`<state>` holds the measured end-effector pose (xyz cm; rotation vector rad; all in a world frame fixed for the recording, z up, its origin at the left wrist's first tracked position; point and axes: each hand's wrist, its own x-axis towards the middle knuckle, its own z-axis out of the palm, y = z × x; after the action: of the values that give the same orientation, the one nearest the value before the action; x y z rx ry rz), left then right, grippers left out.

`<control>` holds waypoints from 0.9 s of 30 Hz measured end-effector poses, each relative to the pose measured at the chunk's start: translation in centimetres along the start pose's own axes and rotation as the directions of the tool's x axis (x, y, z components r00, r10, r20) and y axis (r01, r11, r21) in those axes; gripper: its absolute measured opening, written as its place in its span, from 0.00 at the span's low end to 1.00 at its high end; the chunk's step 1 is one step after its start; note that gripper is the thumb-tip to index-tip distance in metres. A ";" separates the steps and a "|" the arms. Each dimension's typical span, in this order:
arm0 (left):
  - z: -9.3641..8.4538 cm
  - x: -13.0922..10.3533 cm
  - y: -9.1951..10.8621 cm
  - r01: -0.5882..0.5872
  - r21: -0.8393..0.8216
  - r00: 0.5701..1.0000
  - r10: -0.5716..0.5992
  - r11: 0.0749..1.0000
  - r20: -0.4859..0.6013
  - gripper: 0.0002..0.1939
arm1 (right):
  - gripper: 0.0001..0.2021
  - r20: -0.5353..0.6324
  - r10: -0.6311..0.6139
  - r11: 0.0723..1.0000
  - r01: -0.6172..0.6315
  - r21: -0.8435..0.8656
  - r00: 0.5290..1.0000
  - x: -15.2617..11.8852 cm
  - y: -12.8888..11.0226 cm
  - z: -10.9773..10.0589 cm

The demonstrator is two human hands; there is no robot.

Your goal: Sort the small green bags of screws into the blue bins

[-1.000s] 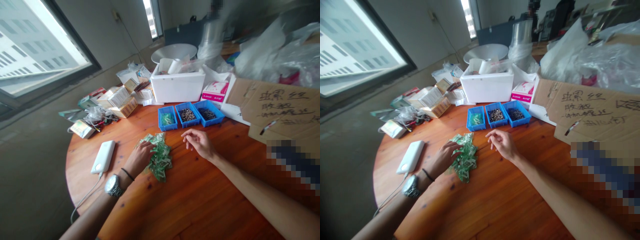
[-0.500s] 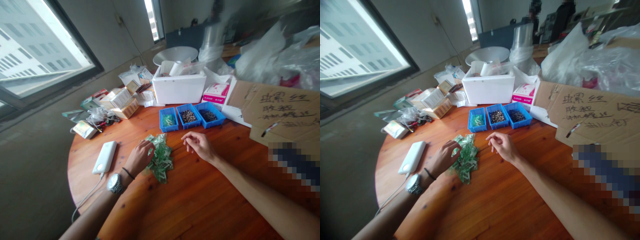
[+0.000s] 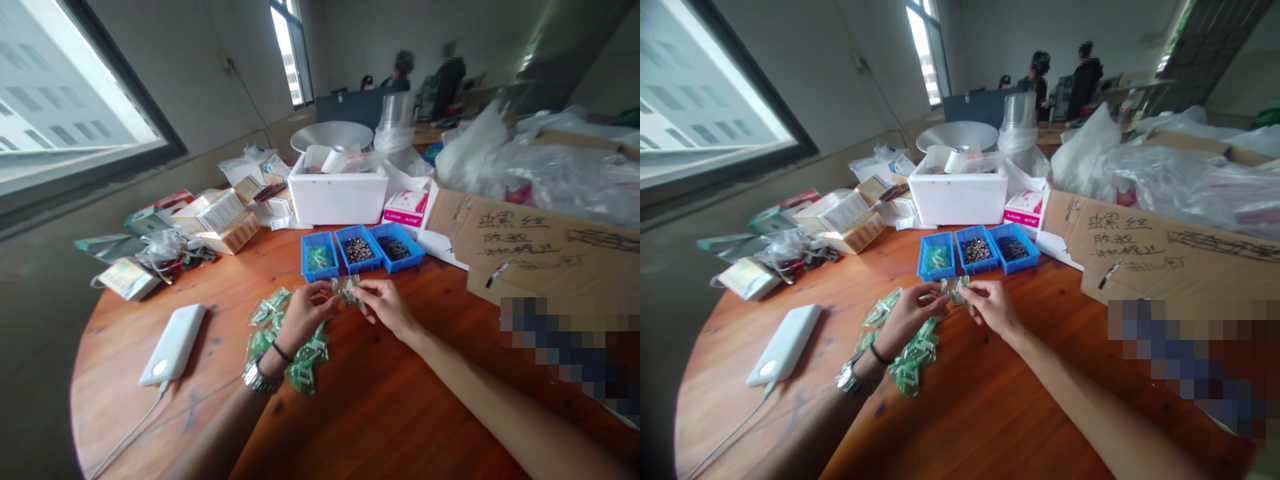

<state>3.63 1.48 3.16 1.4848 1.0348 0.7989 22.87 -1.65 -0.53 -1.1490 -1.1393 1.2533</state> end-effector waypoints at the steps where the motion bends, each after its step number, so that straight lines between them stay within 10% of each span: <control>1: 0.1 0.2 -0.1 0.004 0.046 1.000 -0.003 0.999 -0.011 0.15 | 0.19 0.004 0.027 0.999 -0.027 0.031 1.000 0.2 0.1 -0.2; 5: -0.3 0.7 0.1 -0.039 0.268 0.996 0.060 0.963 -0.072 0.12 | 0.17 -0.010 0.036 0.997 -0.035 0.071 0.999 0.3 0.2 -0.4; 13: -0.1 -0.3 1.1 -0.140 0.099 0.989 0.144 0.985 -0.028 0.13 | 0.17 -0.041 -0.381 0.923 0.377 -0.078 0.924 -1.1 -0.1 -0.1; 19: -1.3 1.0 0.8 -0.186 0.211 0.962 0.221 0.960 -0.159 0.09 | 0.22 0.034 -0.398 0.908 0.399 -0.124 0.917 -1.6 0.3 0.2; 23: -3.7 5.0 1.9 -0.238 0.439 0.877 0.386 0.866 -0.285 0.09 | 0.23 -0.040 -0.358 0.933 0.357 -0.044 0.933 -1.2 0.5 0.3; 27: -5.0 8.7 1.5 -0.236 0.742 0.869 0.477 0.628 -0.127 0.07 | 0.21 -0.054 -0.348 0.938 0.347 -0.023 0.936 -1.0 0.5 0.2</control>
<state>2.73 11.42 4.94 2.3528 1.4028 1.0045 22.63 -2.65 -1.03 -0.9356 -1.2459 0.9349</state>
